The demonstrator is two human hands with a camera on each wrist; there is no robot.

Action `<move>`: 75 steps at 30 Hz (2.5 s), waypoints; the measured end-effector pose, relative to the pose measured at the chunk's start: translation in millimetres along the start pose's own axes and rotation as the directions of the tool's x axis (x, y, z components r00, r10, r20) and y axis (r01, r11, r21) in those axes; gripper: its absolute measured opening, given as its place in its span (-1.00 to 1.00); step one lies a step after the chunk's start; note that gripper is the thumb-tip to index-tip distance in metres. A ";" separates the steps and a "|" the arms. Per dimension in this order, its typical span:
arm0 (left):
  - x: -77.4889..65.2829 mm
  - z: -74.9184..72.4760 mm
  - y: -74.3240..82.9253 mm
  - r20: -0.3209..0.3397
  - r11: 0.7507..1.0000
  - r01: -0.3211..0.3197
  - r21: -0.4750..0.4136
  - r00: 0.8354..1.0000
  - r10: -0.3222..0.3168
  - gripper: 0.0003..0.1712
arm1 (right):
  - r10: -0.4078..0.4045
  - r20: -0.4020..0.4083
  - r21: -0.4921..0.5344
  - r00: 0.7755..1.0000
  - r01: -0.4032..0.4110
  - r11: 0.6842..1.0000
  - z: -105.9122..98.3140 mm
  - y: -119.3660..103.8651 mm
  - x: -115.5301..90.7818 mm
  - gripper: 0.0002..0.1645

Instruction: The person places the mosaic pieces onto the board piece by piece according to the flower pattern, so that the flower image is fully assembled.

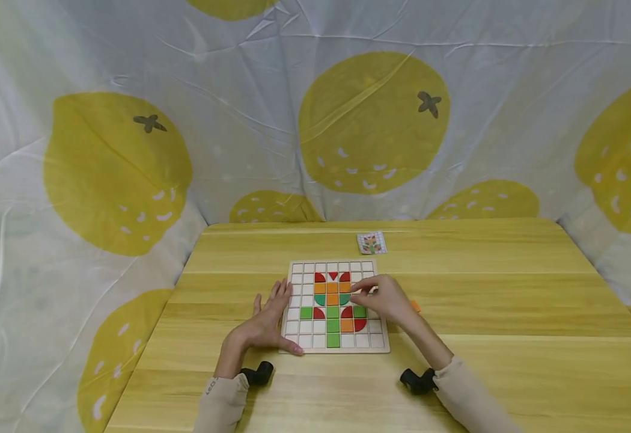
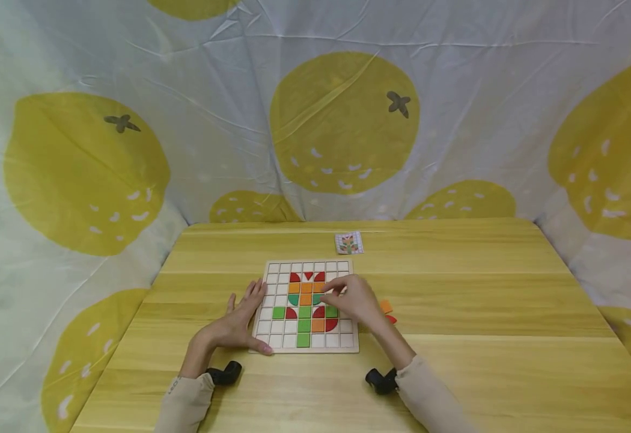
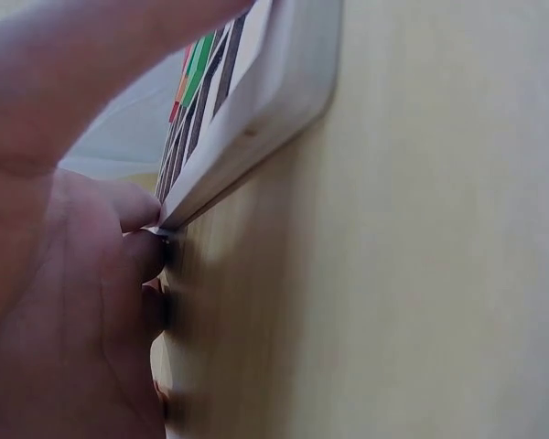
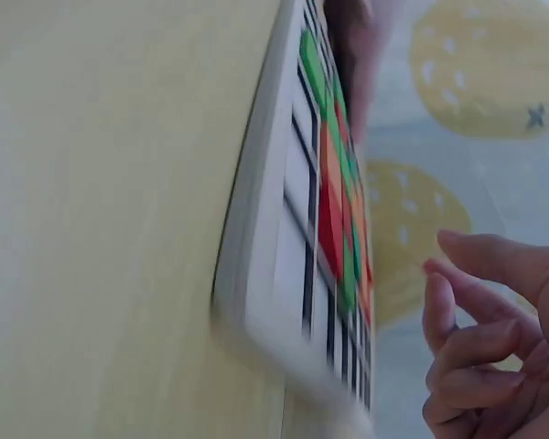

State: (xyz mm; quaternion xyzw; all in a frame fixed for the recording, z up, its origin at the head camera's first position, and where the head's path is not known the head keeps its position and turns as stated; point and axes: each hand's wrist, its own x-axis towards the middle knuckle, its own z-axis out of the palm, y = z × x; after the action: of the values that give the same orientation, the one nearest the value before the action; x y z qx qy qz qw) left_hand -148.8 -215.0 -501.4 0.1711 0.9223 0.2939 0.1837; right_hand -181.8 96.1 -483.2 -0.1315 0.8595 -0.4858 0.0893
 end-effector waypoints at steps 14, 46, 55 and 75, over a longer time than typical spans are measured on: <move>-2.6 -3.3 2.6 -0.002 1.000 0.007 -0.005 1.000 -0.007 0.70 | -0.008 0.169 0.041 0.986 0.001 0.999 -102.7 71.6 -31.5 -0.60; -0.1 -2.5 2.1 0.004 1.000 -0.003 0.004 1.000 0.003 0.71 | -0.096 0.336 0.000 0.937 0.102 0.995 -104.7 81.4 -34.4 -0.68; -0.1 -0.5 -0.1 0.007 1.000 -0.001 -0.007 1.000 0.001 0.71 | -0.078 0.173 -0.085 0.982 0.093 0.992 -111.0 83.1 -32.4 -0.60; -1.7 2.3 0.5 0.005 1.000 -0.011 -0.006 1.000 0.011 0.71 | 0.062 0.108 -0.026 0.992 -0.060 0.998 -99.3 82.4 -33.8 -0.56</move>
State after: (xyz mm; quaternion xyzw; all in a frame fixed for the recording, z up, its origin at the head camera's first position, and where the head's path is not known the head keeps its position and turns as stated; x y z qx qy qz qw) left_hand -146.2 -214.2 -502.4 0.1765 0.9200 0.2971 0.1847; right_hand -189.1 227.9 -502.2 -0.1325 0.8625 -0.4650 0.1495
